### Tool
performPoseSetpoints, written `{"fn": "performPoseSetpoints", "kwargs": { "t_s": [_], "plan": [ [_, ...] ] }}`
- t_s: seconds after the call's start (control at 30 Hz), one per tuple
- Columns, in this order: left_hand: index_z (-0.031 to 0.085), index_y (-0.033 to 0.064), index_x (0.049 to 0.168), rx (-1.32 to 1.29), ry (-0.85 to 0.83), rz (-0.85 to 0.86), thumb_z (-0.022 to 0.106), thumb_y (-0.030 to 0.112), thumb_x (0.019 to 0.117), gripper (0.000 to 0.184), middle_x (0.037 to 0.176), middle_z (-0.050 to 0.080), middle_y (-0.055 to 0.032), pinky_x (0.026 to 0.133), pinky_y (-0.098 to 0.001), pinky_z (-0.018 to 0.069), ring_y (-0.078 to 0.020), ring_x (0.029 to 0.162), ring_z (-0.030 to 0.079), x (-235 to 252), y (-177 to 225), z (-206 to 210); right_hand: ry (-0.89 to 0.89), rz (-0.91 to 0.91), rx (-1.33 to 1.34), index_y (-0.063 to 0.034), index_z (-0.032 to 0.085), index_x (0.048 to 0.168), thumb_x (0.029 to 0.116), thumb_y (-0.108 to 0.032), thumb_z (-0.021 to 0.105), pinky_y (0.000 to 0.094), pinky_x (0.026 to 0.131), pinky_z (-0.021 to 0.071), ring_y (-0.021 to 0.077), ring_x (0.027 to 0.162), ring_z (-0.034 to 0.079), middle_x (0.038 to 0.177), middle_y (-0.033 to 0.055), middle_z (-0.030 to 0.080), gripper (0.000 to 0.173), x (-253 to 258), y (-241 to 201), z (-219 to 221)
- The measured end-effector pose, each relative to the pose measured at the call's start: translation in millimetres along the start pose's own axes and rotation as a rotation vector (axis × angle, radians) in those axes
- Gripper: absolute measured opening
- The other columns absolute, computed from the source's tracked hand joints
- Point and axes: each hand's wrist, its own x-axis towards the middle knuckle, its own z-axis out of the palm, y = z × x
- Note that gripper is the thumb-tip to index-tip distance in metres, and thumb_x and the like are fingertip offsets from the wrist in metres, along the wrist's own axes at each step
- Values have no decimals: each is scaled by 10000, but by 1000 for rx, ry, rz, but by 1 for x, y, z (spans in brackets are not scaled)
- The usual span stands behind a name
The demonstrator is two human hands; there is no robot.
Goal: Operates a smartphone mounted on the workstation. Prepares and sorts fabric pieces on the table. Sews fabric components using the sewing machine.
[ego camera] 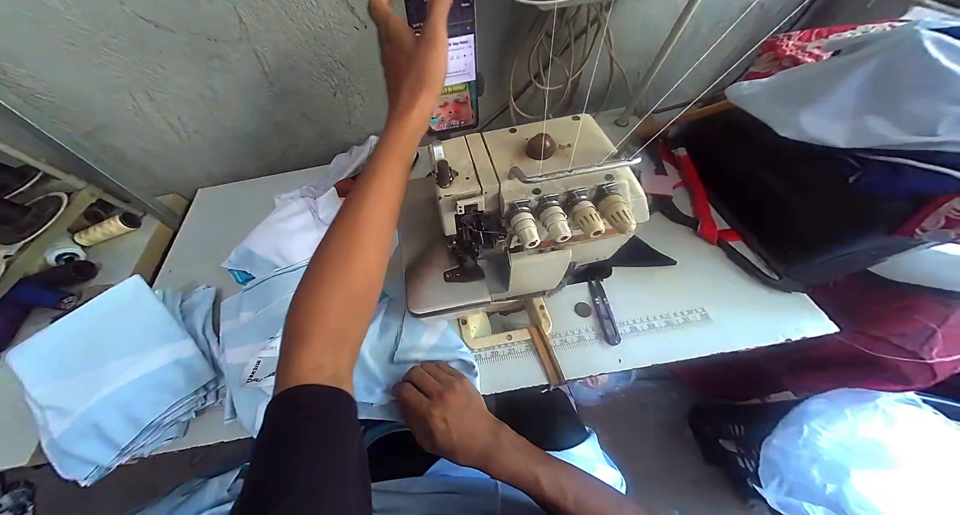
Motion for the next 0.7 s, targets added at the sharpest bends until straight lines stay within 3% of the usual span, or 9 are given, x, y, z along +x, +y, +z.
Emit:
{"fn": "performPoseSetpoints", "kwargs": {
  "t_s": [0.1,0.17,0.27,0.3,0.37,0.47,0.53,0.63,0.7],
  "plan": [
    [258,-52,1545,-10,-61,145,590,343,1017,739,1389,559,-222,1000,-409,536,-249,1220,614,-41,19,-64,40,111,274,-48,717,1035,1023,-204,562,362,824,597,212,913,711,951,91,719,220,2,4,-14],
    [362,-42,1478,16,-185,349,547,257,1044,558,1301,629,-134,987,-404,556,-218,1177,640,-111,43,-127,103,222,467,11,672,1049,1022,-159,548,335,705,593,174,752,679,858,102,684,212,7,6,-23],
    [632,203,1089,23,-190,593,554,340,1048,163,1009,686,81,862,-306,559,-86,962,669,-253,42,-190,259,320,526,50,587,1082,1038,-127,522,220,544,511,69,552,555,693,50,593,193,18,4,-35],
    [607,241,976,39,-192,612,560,368,1041,150,945,667,102,859,-284,552,-70,936,658,-292,28,-196,326,308,520,54,564,1112,1037,-113,527,200,550,514,50,555,554,706,46,597,186,22,2,-41],
    [617,238,1141,116,-241,494,679,411,959,258,1128,655,69,987,-301,527,-97,1125,626,-351,-14,-197,427,236,572,47,504,1232,1033,-65,533,189,603,555,29,634,611,817,56,654,231,34,-5,-58],
    [470,108,1464,302,-232,222,815,568,809,872,1418,566,-90,1125,-365,447,-158,1336,525,-395,-68,-177,425,67,797,51,577,1282,1047,-1,491,212,784,590,40,878,676,1076,91,705,255,54,-18,-96],
    [577,-76,1332,403,-93,163,793,418,849,724,1235,675,-217,1023,-431,528,-256,1175,650,-395,-83,-167,414,-31,880,25,672,1174,1056,-22,473,227,822,574,49,933,658,1071,68,698,236,66,-22,-122],
    [682,-76,1192,523,23,230,650,105,898,347,1079,733,-201,903,-396,586,-240,1007,720,-370,-82,-190,484,-126,742,-139,731,1163,1056,-146,528,220,816,576,21,934,664,1063,-40,719,229,65,-21,-174],
    [704,-59,1165,593,70,263,614,64,880,323,1078,744,-192,908,-407,584,-242,1008,726,-357,-79,-220,582,-164,458,-230,719,1211,1011,-131,597,186,786,587,-5,923,679,1093,-108,727,255,51,-20,-218]
  ]
}}
